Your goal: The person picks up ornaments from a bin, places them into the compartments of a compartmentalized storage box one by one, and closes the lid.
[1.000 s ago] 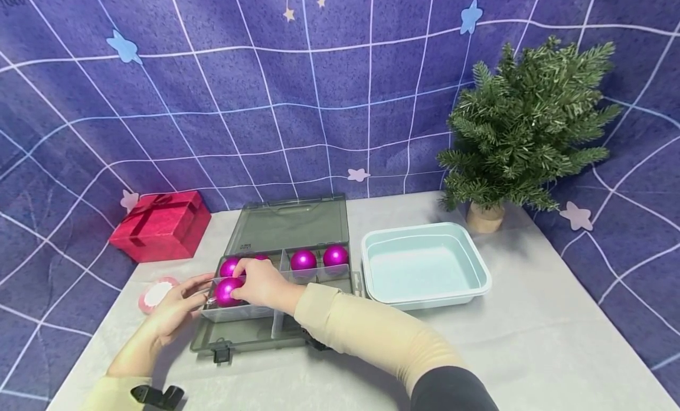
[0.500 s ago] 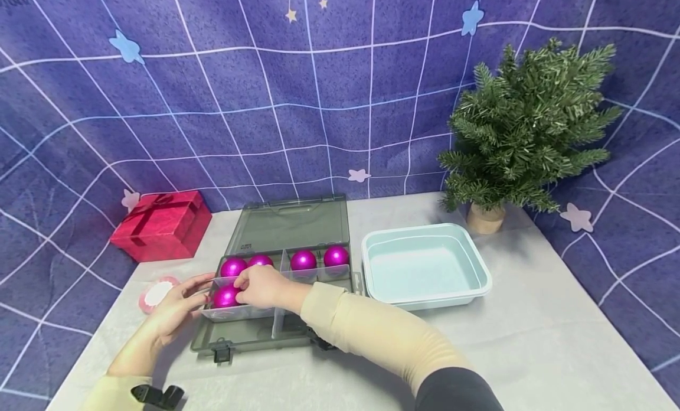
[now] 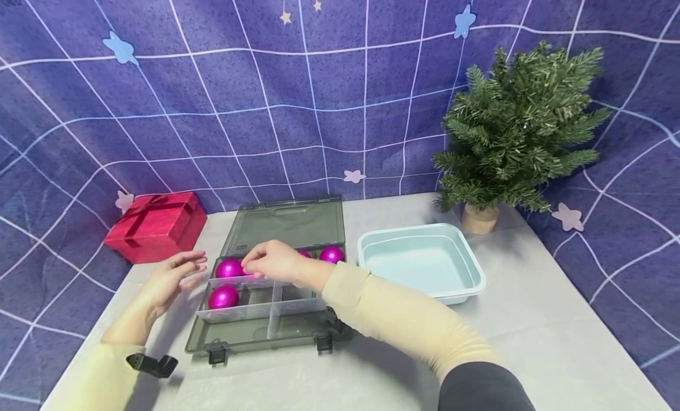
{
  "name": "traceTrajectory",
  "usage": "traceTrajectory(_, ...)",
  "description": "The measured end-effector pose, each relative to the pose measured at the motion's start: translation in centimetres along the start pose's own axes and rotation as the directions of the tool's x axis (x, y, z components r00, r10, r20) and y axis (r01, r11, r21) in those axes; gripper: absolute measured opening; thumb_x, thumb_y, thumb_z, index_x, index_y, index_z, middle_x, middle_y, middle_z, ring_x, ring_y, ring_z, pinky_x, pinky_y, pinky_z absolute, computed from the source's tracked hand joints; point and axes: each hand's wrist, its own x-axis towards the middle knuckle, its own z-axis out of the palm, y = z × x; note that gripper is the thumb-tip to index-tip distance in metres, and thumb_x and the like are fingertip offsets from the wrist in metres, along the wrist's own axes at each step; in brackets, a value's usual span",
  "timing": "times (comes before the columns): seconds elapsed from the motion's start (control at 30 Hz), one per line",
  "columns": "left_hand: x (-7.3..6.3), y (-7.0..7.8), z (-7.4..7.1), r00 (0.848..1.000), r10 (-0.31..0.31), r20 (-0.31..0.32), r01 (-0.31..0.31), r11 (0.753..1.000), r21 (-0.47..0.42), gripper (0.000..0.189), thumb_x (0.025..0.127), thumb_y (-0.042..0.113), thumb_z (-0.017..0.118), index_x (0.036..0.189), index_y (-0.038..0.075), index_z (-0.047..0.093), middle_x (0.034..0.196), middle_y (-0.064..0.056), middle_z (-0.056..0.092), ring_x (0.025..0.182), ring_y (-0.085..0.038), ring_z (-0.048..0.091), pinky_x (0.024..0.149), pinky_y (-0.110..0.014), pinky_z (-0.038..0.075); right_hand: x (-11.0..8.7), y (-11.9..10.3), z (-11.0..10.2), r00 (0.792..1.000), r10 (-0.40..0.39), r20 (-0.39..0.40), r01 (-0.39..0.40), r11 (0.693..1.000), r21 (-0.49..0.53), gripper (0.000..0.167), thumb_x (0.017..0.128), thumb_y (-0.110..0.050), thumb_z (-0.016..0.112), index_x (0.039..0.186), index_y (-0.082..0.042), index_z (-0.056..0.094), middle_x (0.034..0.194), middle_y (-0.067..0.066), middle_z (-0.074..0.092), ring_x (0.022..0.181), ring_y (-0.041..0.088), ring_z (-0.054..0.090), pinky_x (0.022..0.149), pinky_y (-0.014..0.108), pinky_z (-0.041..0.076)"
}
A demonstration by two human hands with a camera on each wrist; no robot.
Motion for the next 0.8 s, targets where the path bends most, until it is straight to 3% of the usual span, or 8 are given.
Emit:
traceTrajectory(0.13, 2.2, 1.1, -0.5, 1.0, 0.013, -0.001, -0.013, 0.997, -0.073, 0.042, 0.106, 0.006, 0.047, 0.14, -0.018, 0.039, 0.101, 0.015, 0.066, 0.096, -0.002, 0.064, 0.089, -0.023, 0.054, -0.3, -0.4, -2.2, 0.999, 0.005, -0.033, -0.003, 0.999, 0.051, 0.023, 0.101, -0.005, 0.058, 0.12, 0.005, 0.067, 0.112, 0.014, 0.071, 0.102, 0.025, 0.069, 0.093, 0.035, 0.054)
traceTrajectory(0.37, 6.3, 1.7, -1.3, 0.997, -0.072, 0.031, 0.075, 0.989, -0.13, 0.052, 0.11, 0.017, 0.038, 0.148, -0.019, 0.028, 0.092, 0.011, 0.069, 0.089, -0.004, 0.067, 0.085, -0.024, 0.055, -0.5, -0.7, -6.5, 0.994, 0.055, -0.094, -0.03, 0.968, 0.25, 0.031, 0.104, -0.003, 0.05, 0.129, 0.013, 0.057, 0.127, 0.027, 0.063, 0.118, 0.038, 0.062, 0.103, 0.039, 0.048)
traceTrajectory(0.43, 7.3, 1.8, -1.6, 0.995, -0.09, 0.035, 0.094, 0.985, -0.147, 0.048, 0.111, 0.018, 0.036, 0.145, -0.016, 0.034, 0.091, 0.01, 0.069, 0.087, -0.005, 0.067, 0.082, -0.023, 0.055, -0.5, -0.8, -7.7, 0.99, 0.071, -0.12, -0.033, 0.955, 0.296, 0.034, 0.105, -0.004, 0.049, 0.133, 0.013, 0.055, 0.132, 0.028, 0.061, 0.121, 0.037, 0.061, 0.105, 0.039, 0.047)
traceTrajectory(0.53, 8.6, 1.7, -1.9, 0.992, -0.12, 0.028, 0.123, 0.98, -0.158, 0.036, 0.11, 0.019, 0.038, 0.133, -0.008, 0.047, 0.089, 0.009, 0.069, 0.085, -0.006, 0.068, 0.08, -0.023, 0.055, -0.2, -0.6, -9.5, 0.976, 0.126, -0.178, -0.045, 0.915, 0.4, 0.038, 0.104, -0.006, 0.049, 0.138, 0.013, 0.051, 0.139, 0.027, 0.056, 0.125, 0.035, 0.056, 0.107, 0.037, 0.045)
traceTrajectory(0.63, 9.6, 1.5, -1.9, 0.987, -0.157, 0.022, 0.159, 0.977, -0.14, 0.033, 0.109, 0.02, 0.042, 0.131, -0.003, 0.049, 0.088, 0.01, 0.069, 0.083, -0.005, 0.068, 0.081, -0.024, 0.056, 0.3, -0.2, -11.3, 0.955, 0.197, -0.222, -0.058, 0.857, 0.511, 0.038, 0.104, -0.008, 0.048, 0.136, 0.011, 0.052, 0.143, 0.025, 0.052, 0.126, 0.032, 0.054, 0.11, 0.036, 0.041)
traceTrajectory(0.8, 11.0, 1.0, -1.8, 0.977, -0.203, 0.064, 0.209, 0.974, -0.093, 0.059, 0.11, 0.025, 0.04, 0.154, -0.012, 0.025, 0.092, 0.01, 0.067, 0.089, -0.006, 0.067, 0.093, -0.031, 0.053, 1.7, 0.9, -13.8, 0.909, 0.327, -0.26, -0.078, 0.744, 0.664, 0.017, 0.103, -0.013, 0.046, 0.109, -0.003, 0.058, 0.125, 0.013, 0.055, 0.106, 0.022, 0.053, 0.114, 0.034, 0.034)
